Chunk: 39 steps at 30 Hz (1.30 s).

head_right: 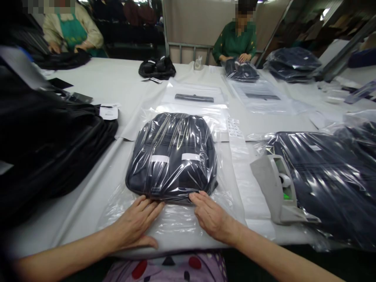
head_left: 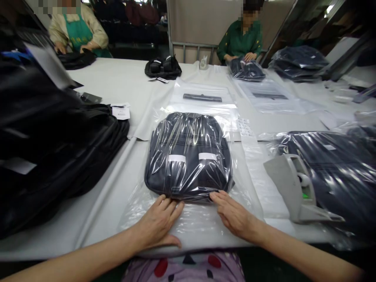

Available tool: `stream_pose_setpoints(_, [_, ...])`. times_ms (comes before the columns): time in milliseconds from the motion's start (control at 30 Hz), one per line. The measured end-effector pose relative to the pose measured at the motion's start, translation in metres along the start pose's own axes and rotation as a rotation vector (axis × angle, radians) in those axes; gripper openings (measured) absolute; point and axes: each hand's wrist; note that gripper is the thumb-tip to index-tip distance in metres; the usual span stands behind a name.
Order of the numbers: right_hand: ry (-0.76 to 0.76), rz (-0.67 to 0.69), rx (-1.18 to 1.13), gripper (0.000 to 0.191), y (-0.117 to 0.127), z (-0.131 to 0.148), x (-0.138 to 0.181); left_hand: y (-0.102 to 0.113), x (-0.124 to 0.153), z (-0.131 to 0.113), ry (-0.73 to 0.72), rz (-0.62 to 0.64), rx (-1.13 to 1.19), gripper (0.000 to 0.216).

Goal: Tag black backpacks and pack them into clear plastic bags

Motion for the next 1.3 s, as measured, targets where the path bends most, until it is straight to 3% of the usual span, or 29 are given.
stream_pose_setpoints(233, [0.066, 0.141, 0.028, 0.011, 0.004, 0.005, 0.008, -0.004, 0.001, -0.011, 0.039, -0.018, -0.06, 0.082])
stream_pose_setpoints(467, [-0.01, 0.028, 0.076, 0.021, -0.01, 0.01, 0.008, 0.004, -0.004, -0.014, 0.051, -0.02, -0.047, 0.103])
stream_pose_setpoints(633, [-0.161, -0.078, -0.055, 0.022, -0.003, 0.014, -0.001, -0.005, -0.003, -0.022, 0.102, -0.079, -0.054, 0.069])
stream_pose_setpoints(733, [-0.211, -0.065, -0.107, 0.021, -0.004, 0.013, 0.0, -0.008, 0.0, -0.027, 0.114, -0.078, -0.025, 0.07])
stream_pose_setpoints(800, [-0.159, -0.047, -0.088, 0.018, -0.007, 0.011, 0.005, -0.011, 0.0, -0.028, 0.124, -0.063, -0.03, 0.066])
stream_pose_setpoints(1000, [0.044, 0.134, 0.023, 0.018, -0.003, 0.005, 0.017, -0.017, -0.001, -0.02, 0.071, -0.047, -0.152, 0.014])
stream_pose_setpoints(1133, [0.023, 0.247, -0.013, 0.022, 0.007, 0.003, 0.017, -0.015, -0.001, -0.015, 0.014, -0.015, -0.184, 0.012])
stream_pose_setpoints(1267, [0.077, 0.23, 0.024, 0.03, 0.0, -0.007, 0.02, -0.01, 0.0, -0.015, 0.016, 0.005, -0.181, 0.011])
stream_pose_setpoints(1300, [0.088, 0.226, 0.032, 0.035, -0.004, -0.01, 0.022, -0.009, -0.001, -0.015, 0.026, 0.008, -0.169, 0.021])
Point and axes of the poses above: each hand's wrist, its own x-axis away from the middle knuckle, its own y-axis out of the back of the hand, z = x × y, and after that the axes turned 14 degrees about x, right-handed
